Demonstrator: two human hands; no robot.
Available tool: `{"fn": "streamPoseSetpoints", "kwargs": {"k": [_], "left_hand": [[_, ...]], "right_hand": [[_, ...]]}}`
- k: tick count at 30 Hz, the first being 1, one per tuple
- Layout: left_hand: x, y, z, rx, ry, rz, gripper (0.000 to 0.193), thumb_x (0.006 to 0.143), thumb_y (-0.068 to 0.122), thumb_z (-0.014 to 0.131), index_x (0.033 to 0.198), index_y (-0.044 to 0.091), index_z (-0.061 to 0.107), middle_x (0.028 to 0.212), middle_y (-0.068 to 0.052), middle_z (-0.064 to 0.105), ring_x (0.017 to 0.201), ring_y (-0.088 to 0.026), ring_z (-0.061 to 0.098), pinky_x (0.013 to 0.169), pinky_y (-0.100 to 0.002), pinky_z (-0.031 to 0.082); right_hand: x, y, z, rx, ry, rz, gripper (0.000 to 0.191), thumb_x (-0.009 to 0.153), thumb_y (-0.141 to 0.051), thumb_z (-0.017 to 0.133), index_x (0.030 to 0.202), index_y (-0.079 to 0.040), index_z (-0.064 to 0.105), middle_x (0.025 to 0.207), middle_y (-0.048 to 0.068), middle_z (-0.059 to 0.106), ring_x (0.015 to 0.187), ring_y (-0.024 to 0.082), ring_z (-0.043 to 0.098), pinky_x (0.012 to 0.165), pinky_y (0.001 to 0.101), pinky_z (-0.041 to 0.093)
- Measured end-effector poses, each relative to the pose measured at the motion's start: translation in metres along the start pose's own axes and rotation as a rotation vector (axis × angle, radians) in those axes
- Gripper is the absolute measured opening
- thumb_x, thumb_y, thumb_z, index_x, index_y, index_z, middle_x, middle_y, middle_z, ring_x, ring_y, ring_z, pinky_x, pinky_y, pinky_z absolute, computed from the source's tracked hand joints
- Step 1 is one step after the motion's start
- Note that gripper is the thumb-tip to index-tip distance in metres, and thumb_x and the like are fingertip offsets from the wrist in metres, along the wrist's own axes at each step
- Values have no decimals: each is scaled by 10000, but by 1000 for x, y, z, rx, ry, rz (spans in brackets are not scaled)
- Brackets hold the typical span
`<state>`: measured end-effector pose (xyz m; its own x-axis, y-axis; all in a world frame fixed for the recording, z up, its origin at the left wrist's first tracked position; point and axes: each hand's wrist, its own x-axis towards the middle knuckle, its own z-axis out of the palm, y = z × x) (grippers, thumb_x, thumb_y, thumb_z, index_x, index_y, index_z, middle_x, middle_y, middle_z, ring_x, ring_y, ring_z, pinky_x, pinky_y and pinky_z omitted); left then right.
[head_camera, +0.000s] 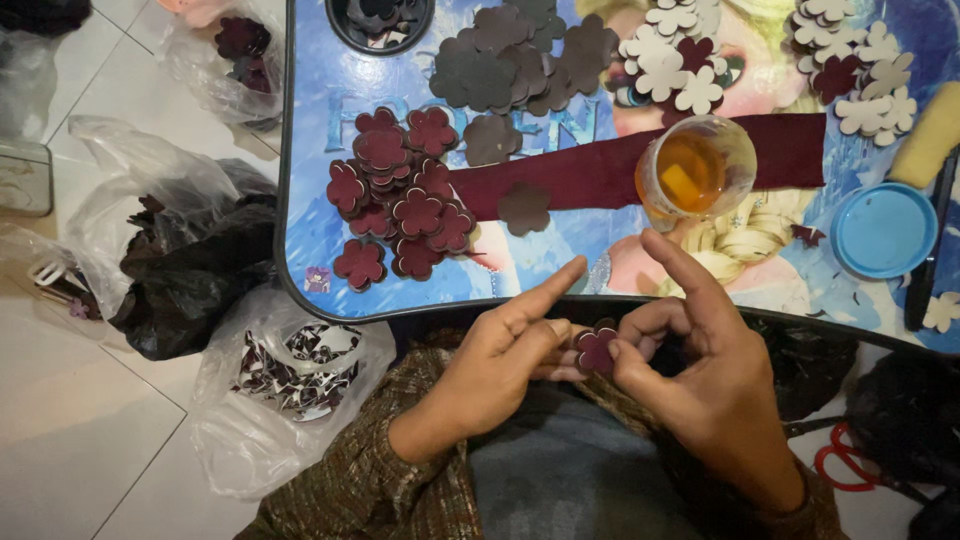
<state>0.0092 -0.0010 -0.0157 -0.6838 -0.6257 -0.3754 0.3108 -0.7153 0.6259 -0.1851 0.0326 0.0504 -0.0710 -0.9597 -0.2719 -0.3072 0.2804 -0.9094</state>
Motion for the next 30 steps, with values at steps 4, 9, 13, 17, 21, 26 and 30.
{"fn": "streamPoseSetpoints", "kwargs": {"k": [4,9,13,17,21,26,30], "left_hand": [[1,-1,-1,-16,-11,5,625,1086,98,422,1682,133,238,1202,-111,684,1031,-137,676,924,-310,577],[1,-4,2,76,13,75,725,1043,52,545,1685,68,209,1107,-102,718,976,-111,672,907,-289,570],[2,-4,6,93,56,97,830,977,-3,624,1677,39,181,1061,-80,737,962,-83,671,896,-241,543],[3,0,8,107,104,106,836,973,-16,631,1681,32,189,1026,-92,741,935,-87,668,864,-234,538],[2,4,9,110,131,99,838,963,-9,626,1676,44,188,1020,-89,748,931,-88,683,862,-235,554],[1,4,14,106,128,115,838,964,-9,632,1676,55,194,1026,-94,749,923,-83,678,833,-225,547],[0,3,15,150,158,108,846,958,-5,641,1681,66,206,1015,-85,745,907,-66,663,801,-214,541]], "right_hand": [[0,-1,1,-66,9,-40,919,778,27,762,1598,-40,352,849,48,705,774,74,620,746,227,518],[1,-2,2,-87,8,-58,909,781,35,747,1596,-38,350,838,49,712,757,75,631,735,225,529],[0,-2,3,-97,27,-67,887,806,27,746,1595,-30,346,848,58,722,765,75,645,734,222,533],[-7,-3,0,1,131,-18,816,873,36,677,1611,-17,334,944,92,730,847,89,670,768,230,538],[-9,2,-4,69,177,24,794,908,54,642,1635,-20,333,991,121,721,837,95,640,739,237,504],[-9,10,-5,162,47,40,877,838,66,705,1626,-23,331,949,100,704,849,89,629,779,233,512],[-6,15,-2,184,12,57,867,839,56,714,1615,-22,335,939,80,704,831,90,637,768,236,522]]}}
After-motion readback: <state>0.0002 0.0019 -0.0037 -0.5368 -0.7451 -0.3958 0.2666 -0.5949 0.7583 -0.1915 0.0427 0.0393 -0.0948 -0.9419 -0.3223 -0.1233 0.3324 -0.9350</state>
